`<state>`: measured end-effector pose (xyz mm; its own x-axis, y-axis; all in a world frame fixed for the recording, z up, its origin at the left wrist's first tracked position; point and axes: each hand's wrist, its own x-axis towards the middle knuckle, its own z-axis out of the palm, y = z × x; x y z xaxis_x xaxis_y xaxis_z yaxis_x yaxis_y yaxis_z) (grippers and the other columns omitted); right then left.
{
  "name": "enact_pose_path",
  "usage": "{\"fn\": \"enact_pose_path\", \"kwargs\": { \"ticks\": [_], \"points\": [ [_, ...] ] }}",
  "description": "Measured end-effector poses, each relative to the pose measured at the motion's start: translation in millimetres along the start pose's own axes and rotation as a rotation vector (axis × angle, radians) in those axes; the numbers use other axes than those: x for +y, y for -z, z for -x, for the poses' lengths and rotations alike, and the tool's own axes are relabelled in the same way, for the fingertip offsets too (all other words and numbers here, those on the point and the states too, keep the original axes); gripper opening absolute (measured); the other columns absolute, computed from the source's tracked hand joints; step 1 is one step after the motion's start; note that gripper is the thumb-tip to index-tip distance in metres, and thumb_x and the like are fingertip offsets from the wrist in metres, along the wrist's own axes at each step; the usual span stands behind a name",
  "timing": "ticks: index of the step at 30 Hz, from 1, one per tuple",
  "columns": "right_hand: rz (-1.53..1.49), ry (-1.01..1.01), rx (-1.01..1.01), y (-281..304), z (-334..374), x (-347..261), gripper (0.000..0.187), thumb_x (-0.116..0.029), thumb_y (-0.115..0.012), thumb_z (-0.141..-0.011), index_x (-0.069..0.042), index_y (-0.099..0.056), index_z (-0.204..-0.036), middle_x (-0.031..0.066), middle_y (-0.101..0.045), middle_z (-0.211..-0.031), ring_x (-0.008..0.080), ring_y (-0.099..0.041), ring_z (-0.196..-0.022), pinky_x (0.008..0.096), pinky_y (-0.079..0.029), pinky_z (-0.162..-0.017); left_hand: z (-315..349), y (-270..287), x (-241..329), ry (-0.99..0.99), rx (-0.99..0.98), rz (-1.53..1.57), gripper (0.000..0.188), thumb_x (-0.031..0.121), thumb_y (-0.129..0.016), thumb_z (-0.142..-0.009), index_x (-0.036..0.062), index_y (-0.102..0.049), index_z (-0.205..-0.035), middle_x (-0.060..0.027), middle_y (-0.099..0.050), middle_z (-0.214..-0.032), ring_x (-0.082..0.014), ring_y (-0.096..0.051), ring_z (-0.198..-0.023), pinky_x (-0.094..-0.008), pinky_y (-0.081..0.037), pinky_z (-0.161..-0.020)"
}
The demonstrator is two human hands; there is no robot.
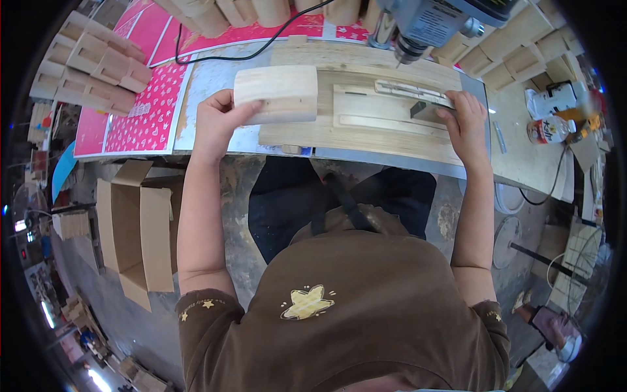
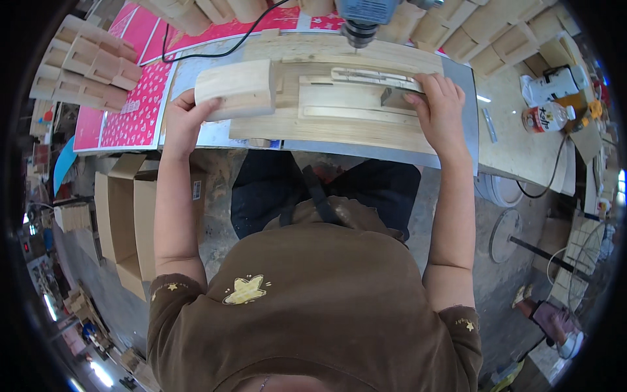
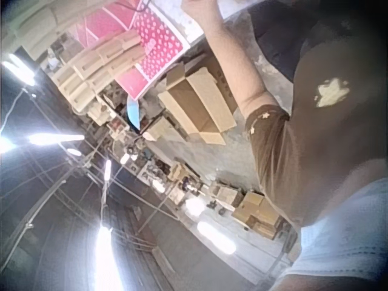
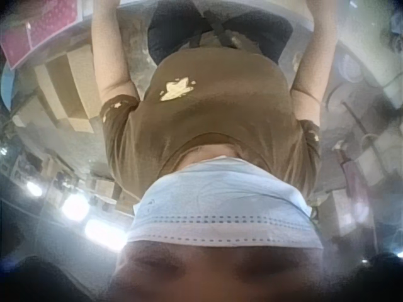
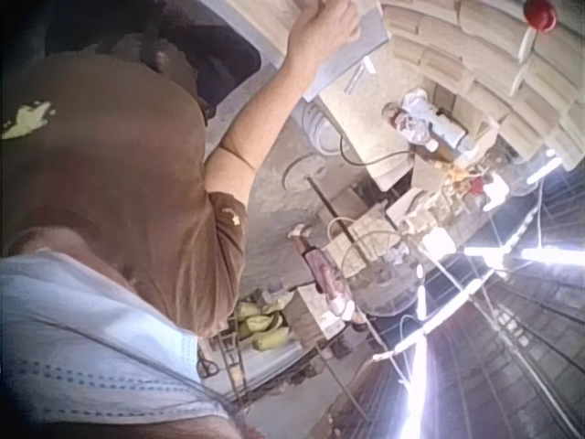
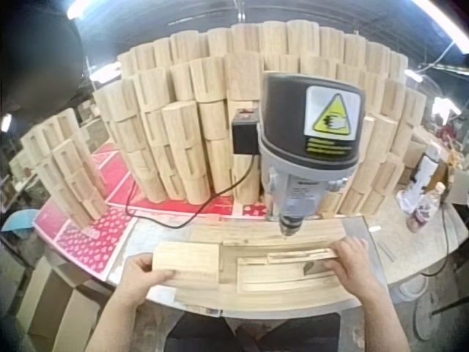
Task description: Operating a bench drill press to drill or mill grooves into wooden cylindrical blocks.
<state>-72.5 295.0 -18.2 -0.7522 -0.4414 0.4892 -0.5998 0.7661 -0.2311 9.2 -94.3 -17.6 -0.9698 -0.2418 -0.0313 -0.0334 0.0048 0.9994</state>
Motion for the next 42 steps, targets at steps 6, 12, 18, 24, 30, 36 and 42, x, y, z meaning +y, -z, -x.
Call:
{"fn": "enact_pose_path", "kwargs": {
  "ticks": [6,12,18,24,30,36,42],
  "points": [
    [-0.041,0.020,-0.040,-6.5,-3.1,-20.7,0.034,-0.018,-0.071,-0.071,-0.007,-0.058,-0.101,0.0064,-0.057,-0.090,0.0271,-0.052,-0.090,0.0389,-0.035,-0.082,5.6,2.5,10.4,0.236,0.175,0.232,0.024,0.026,-0.072,-0.078,0.0022,-0.065,-0.079,-0.0044,-0.063,-0.069,-0.0096,-0.058,-0.058,-0.0216,-0.043,-0.053],
    [-0.002,0.031,-0.027,-7.8,1.5,-14.3,0.039,-0.019,-0.072,-0.070,-0.004,-0.057,-0.103,0.0135,-0.056,-0.097,0.0334,-0.051,-0.097,0.0407,-0.035,-0.087,7.3,39.9,24.4,0.066,0.256,-0.188,0.025,0.021,-0.079,-0.070,0.0021,-0.065,-0.080,0.0010,-0.057,-0.070,-0.0038,-0.047,-0.061,-0.0201,-0.034,-0.050],
    [-0.018,0.020,-0.034,-6.5,6.6,-17.6,0.040,-0.017,-0.071,-0.070,-0.004,-0.055,-0.104,0.0146,-0.054,-0.099,0.0343,-0.049,-0.099,0.0419,-0.034,-0.089,-0.1,121.6,52.0,-0.198,0.630,-0.825,0.044,0.025,-0.085,-0.058,-0.0045,-0.063,-0.083,-0.0064,-0.056,-0.077,-0.0170,-0.054,-0.068,-0.0293,-0.045,-0.062],
    [-0.011,-0.042,-0.064,-3.8,6.8,-24.4,0.040,-0.014,-0.071,-0.069,-0.003,-0.054,-0.104,0.0158,-0.053,-0.099,0.0362,-0.047,-0.098,0.0425,-0.034,-0.089,-42.4,220.7,139.2,-0.607,0.820,-1.420,0.046,0.028,-0.080,-0.062,-0.0054,-0.067,-0.091,-0.0188,-0.056,-0.100,-0.0332,-0.056,-0.089,-0.0388,-0.046,-0.078],
    [0.016,-0.097,-0.036,-4.9,5.8,-31.1,0.039,-0.012,-0.071,-0.067,-0.003,-0.053,-0.100,0.0157,-0.050,-0.096,0.0360,-0.046,-0.094,0.0430,-0.035,-0.084,-134.2,294.2,241.2,-0.679,0.915,-1.619,0.043,0.028,-0.074,-0.068,-0.0074,-0.065,-0.091,-0.0226,-0.061,-0.100,-0.0338,-0.059,-0.095,-0.0382,-0.047,-0.082],
    [0.026,-0.139,-0.029,-6.2,4.1,-37.2,0.038,-0.013,-0.070,-0.066,-0.003,-0.053,-0.099,0.0142,-0.049,-0.093,0.0344,-0.045,-0.091,0.0427,-0.035,-0.081,-198.1,318.4,277.8,-0.215,0.862,-1.622,0.037,0.027,-0.067,-0.068,-0.0045,-0.069,-0.087,-0.0256,-0.065,-0.091,-0.0360,-0.065,-0.088,-0.0393,-0.051,-0.081],
    [0.024,-0.191,-0.044,-6.2,1.5,-41.6,0.037,-0.011,-0.070,-0.064,-0.004,-0.052,-0.096,0.0127,-0.048,-0.090,0.0330,-0.045,-0.088,0.0417,-0.035,-0.079,-225.0,344.8,281.2,-0.179,0.874,-1.599,0.031,0.022,-0.063,-0.067,-0.0039,-0.069,-0.083,-0.0255,-0.065,-0.089,-0.0362,-0.065,-0.087,-0.0401,-0.050,-0.081]
  ]
}}
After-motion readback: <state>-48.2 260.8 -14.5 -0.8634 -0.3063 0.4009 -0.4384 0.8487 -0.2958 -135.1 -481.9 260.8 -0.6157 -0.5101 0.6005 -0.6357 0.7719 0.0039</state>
